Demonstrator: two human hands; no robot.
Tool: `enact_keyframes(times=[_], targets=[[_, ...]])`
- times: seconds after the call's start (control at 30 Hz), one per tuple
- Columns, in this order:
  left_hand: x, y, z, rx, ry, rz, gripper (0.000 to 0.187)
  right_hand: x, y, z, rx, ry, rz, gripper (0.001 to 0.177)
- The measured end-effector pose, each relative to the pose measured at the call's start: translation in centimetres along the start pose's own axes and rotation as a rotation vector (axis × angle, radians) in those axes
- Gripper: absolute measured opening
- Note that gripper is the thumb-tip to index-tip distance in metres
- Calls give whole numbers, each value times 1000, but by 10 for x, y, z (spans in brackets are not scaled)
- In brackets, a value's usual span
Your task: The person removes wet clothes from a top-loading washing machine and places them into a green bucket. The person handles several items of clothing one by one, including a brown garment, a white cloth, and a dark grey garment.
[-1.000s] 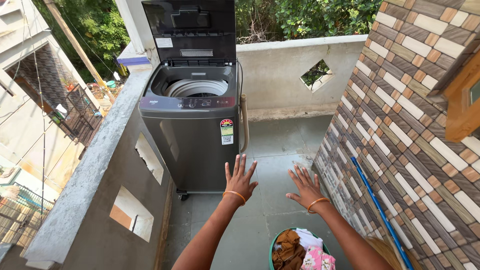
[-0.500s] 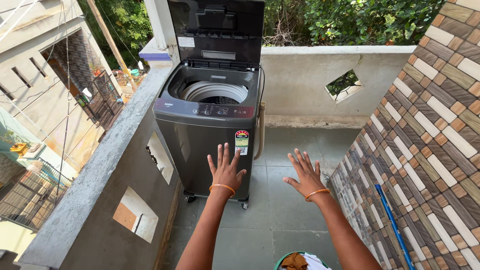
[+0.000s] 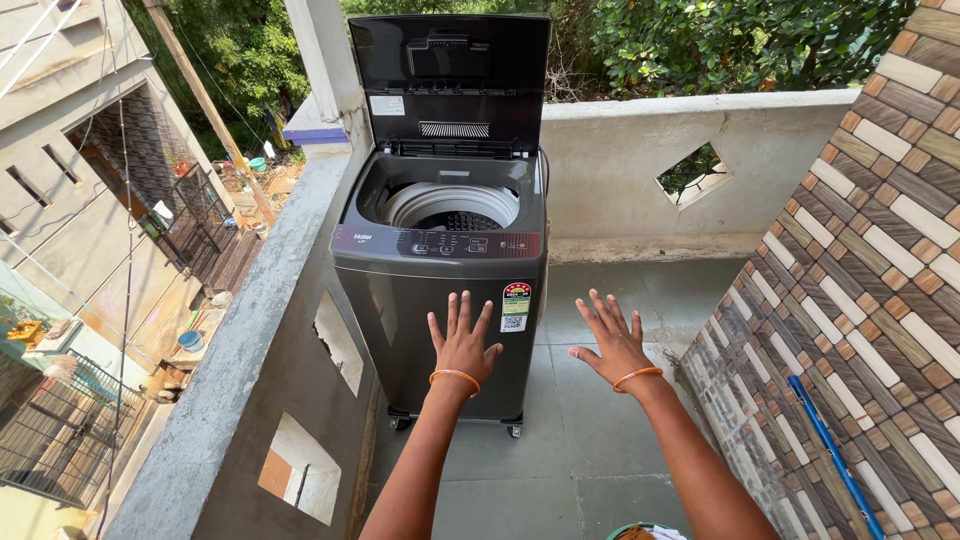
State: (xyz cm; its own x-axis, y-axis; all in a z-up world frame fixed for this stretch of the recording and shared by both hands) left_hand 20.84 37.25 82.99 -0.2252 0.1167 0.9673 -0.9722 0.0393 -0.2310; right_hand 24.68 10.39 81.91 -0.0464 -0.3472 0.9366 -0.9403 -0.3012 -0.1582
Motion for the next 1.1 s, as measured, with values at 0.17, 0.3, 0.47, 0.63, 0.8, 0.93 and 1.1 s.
enact_keyframes(times=[0.17, 0.3, 0.47, 0.63, 0.8, 0.93, 1.1], targets=[[-2, -13, -31, -27, 12, -70, 87, -13, -22, -33, -6, 5, 20, 89], [-2, -20, -54, -55, 25, -59, 89, -26, -34, -55, 11, -13, 49, 88], [-8, -36, -68, -64, 45, -80, 92, -52, -58, -82, 51, 1, 5, 90], [-19, -66, -73, -81, 72, -65, 92, -69, -92, -90, 64, -1, 3, 90], [-41, -104, -88, -70, 87, -74, 92, -80, -132, -76, 45, -21, -26, 89], [-53, -141, -106, -64, 47, -113, 91, -80, -173, -58, 41, -14, -31, 90], [-62, -186, -131, -27, 3, -139, 90, -82, -223, -44, 74, -11, -43, 90]])
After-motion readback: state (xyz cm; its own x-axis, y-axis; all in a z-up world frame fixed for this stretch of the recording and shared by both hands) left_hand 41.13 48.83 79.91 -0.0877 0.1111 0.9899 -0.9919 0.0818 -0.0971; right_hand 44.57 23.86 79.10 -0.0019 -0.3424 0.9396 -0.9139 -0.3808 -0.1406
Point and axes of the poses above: each hand's wrist, its own y-axis away from the middle knuckle, its own x-axis out of the back of the hand, z = x × y, the point moved 5 cm from there along -y, towards the middle knuckle, and after that the axes turned 7 degrees about -y, right-handed, at the moved point
